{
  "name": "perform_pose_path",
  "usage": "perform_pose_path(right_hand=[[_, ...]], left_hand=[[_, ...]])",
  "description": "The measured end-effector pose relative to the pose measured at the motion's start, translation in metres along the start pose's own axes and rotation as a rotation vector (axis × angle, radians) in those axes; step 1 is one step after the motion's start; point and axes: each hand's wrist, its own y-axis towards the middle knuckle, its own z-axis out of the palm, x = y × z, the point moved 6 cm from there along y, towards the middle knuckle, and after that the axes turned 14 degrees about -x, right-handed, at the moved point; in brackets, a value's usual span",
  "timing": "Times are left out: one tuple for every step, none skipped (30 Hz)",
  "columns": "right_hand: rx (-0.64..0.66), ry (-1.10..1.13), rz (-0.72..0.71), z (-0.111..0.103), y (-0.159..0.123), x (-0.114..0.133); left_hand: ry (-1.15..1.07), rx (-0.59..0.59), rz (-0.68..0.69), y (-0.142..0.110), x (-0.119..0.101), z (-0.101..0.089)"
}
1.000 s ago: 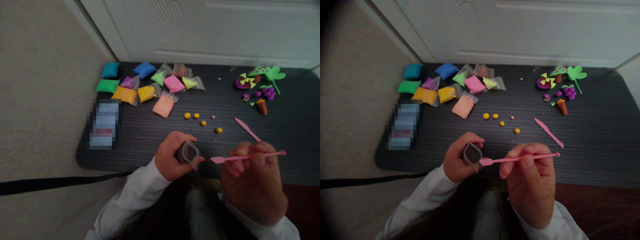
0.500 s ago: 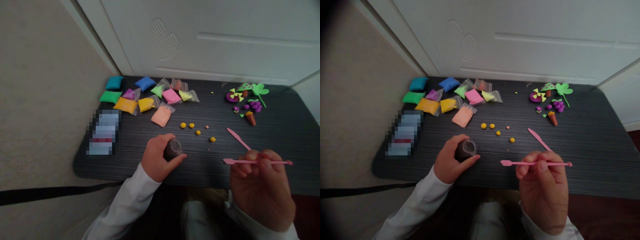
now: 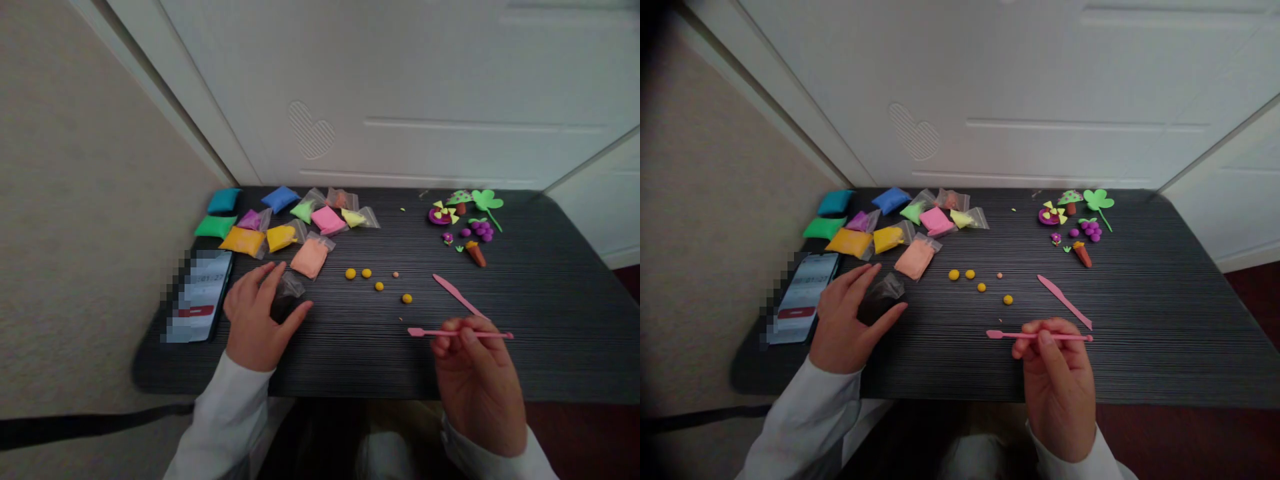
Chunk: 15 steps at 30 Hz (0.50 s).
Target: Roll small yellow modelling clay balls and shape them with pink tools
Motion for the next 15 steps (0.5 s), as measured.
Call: perform_pose_path(right_hand=[[0.004, 0.001, -0.004, 0.002, -0.001, 0.001], [0.008, 0.003, -0.012, 0.004, -0.003, 0.003], [0.014, 0.004, -0.025, 0.006, -0.006, 0.005], [0.022, 0.004, -0.045, 0.008, -0.009, 0.008], [0.03, 0.002, -0.068, 0.011, -0.012, 0.01], [0.042, -0.001, -0.095, 0.013, -0.015, 0.013], [0.056, -0.006, -0.123, 0.015, -0.019, 0.015], [0.072, -0.013, -0.148, 0.017, -0.022, 0.017], [0.088, -0.022, -0.172, 0.018, -0.025, 0.018], [0.103, -0.03, -0.198, 0.019, -0.028, 0.02], [0.114, -0.039, -0.219, 0.02, -0.03, 0.021], [0.123, -0.048, -0.24, 0.02, -0.032, 0.021], [0.126, -0.056, -0.257, 0.021, -0.034, 0.022], [0.129, -0.065, -0.272, 0.021, -0.036, 0.023], [0.132, -0.073, -0.284, 0.021, -0.038, 0.024]], left_hand=[[-0.074, -0.06, 0.021, 0.0, -0.012, -0.009], [-0.157, -0.095, 0.033, -0.001, -0.025, -0.016], [-0.249, -0.096, 0.054, -0.004, -0.04, -0.022], [-0.334, -0.059, 0.064, -0.006, -0.054, -0.024], [-0.416, -0.006, 0.066, -0.009, -0.068, -0.025], [-0.481, 0.042, 0.068, -0.012, -0.081, -0.025], [-0.532, 0.058, 0.06, -0.014, -0.09, -0.025], [-0.575, 0.049, 0.047, -0.015, -0.097, -0.026], [-0.602, 0.058, 0.033, -0.016, -0.102, -0.026], [-0.621, 0.055, 0.02, -0.017, -0.106, -0.025], [-0.633, 0.054, 0.008, -0.017, -0.107, -0.024], [-0.641, 0.056, -0.003, -0.017, -0.108, -0.023], [-0.649, 0.053, -0.013, -0.017, -0.108, -0.023], [-0.659, 0.047, -0.023, -0.017, -0.108, -0.023], [-0.669, 0.046, -0.031, -0.018, -0.107, -0.023]])
